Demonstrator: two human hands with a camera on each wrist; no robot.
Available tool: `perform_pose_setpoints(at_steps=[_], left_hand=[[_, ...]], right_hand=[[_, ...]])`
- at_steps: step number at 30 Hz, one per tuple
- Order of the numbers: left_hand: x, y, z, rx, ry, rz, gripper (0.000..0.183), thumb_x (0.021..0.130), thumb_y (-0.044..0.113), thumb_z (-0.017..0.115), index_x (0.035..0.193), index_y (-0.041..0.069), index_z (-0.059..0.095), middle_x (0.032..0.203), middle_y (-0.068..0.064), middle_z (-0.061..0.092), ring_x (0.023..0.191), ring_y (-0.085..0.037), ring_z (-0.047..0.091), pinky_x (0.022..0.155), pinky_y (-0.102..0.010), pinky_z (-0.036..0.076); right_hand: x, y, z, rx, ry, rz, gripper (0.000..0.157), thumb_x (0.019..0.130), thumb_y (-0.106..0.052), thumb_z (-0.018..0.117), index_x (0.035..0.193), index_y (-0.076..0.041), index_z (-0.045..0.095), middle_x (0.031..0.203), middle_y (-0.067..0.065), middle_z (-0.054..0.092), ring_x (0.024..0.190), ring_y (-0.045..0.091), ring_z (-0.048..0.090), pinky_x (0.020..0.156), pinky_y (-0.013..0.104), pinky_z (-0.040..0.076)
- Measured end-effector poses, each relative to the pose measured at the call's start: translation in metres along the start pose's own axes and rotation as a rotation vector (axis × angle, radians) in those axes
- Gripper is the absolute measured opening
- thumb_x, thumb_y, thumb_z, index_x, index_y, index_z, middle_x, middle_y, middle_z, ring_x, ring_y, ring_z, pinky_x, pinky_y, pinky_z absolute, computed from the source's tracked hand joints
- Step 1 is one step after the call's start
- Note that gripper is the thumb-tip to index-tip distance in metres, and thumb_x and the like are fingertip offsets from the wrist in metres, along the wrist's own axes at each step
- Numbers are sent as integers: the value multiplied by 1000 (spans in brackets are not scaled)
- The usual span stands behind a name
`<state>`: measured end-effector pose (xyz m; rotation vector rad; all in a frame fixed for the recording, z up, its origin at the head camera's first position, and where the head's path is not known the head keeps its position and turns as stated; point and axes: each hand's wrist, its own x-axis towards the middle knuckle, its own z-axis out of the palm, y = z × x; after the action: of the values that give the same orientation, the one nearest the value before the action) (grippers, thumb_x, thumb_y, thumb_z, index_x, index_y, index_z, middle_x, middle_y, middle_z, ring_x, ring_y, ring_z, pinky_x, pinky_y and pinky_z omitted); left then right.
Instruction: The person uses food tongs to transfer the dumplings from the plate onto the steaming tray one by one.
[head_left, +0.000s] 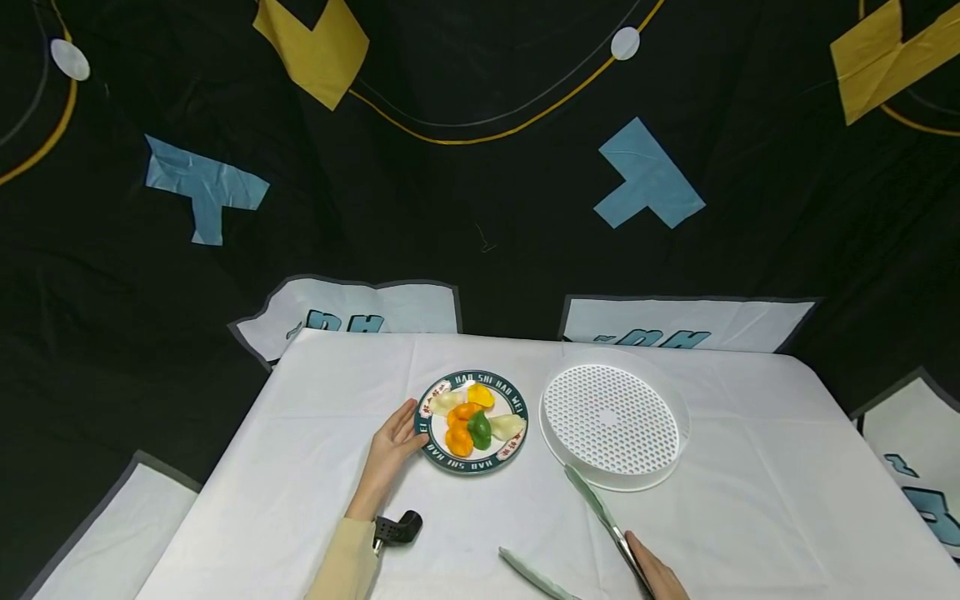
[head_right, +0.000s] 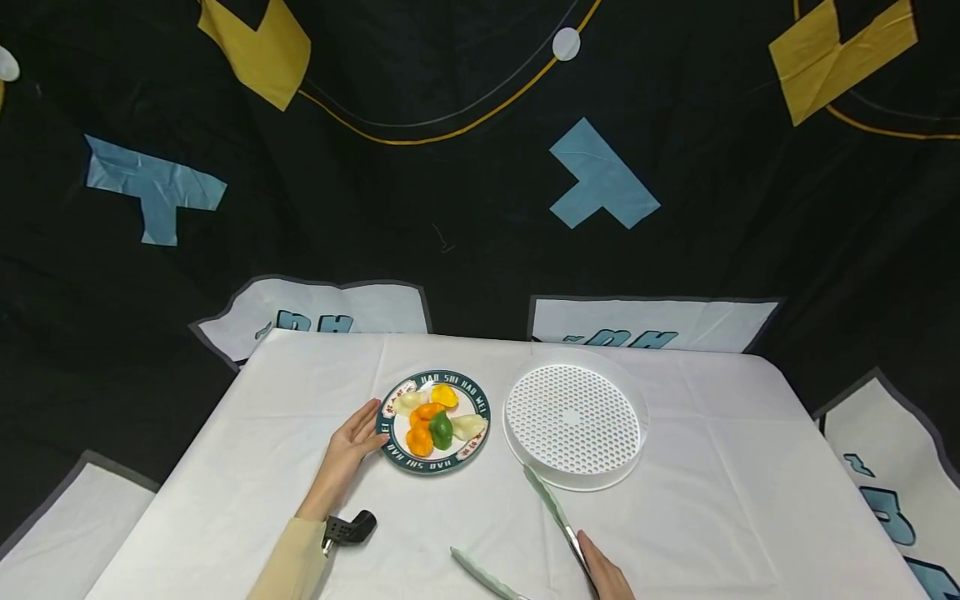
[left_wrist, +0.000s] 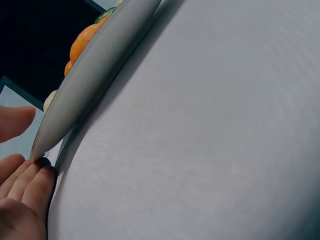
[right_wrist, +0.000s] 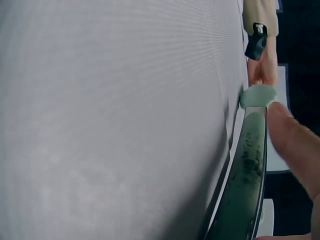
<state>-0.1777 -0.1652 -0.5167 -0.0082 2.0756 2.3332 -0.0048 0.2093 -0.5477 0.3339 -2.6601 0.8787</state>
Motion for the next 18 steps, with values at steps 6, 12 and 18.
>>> perform_pose_setpoints(at_steps=[6,12,18], left_hand=[[-1,-1,-1,5,-2,-1,68,87,-11,56,147,-8,25,151,-25,25,137,-33,29,104,-25,37],[-1,-3,-2,27,14,-15,68,86,-12,57,146,-8,26,150,-26,27,137,-35,30,104,-25,38],[0,-4,-3,40,24,-13,66,86,-10,58,146,-5,30,150,-23,31,136,-31,34,104,-25,37]], right_hand=[[0,-6,0,-43,-6,32,87,64,-32,80,137,-3,44,122,22,60,102,36,59,77,55,53],[1,3,1,-28,-2,-42,93,61,-31,81,142,-15,39,119,20,61,98,37,59,74,51,54],[6,9,-4,40,-130,-34,101,62,-34,80,146,-40,24,121,24,58,100,44,57,75,56,52]])
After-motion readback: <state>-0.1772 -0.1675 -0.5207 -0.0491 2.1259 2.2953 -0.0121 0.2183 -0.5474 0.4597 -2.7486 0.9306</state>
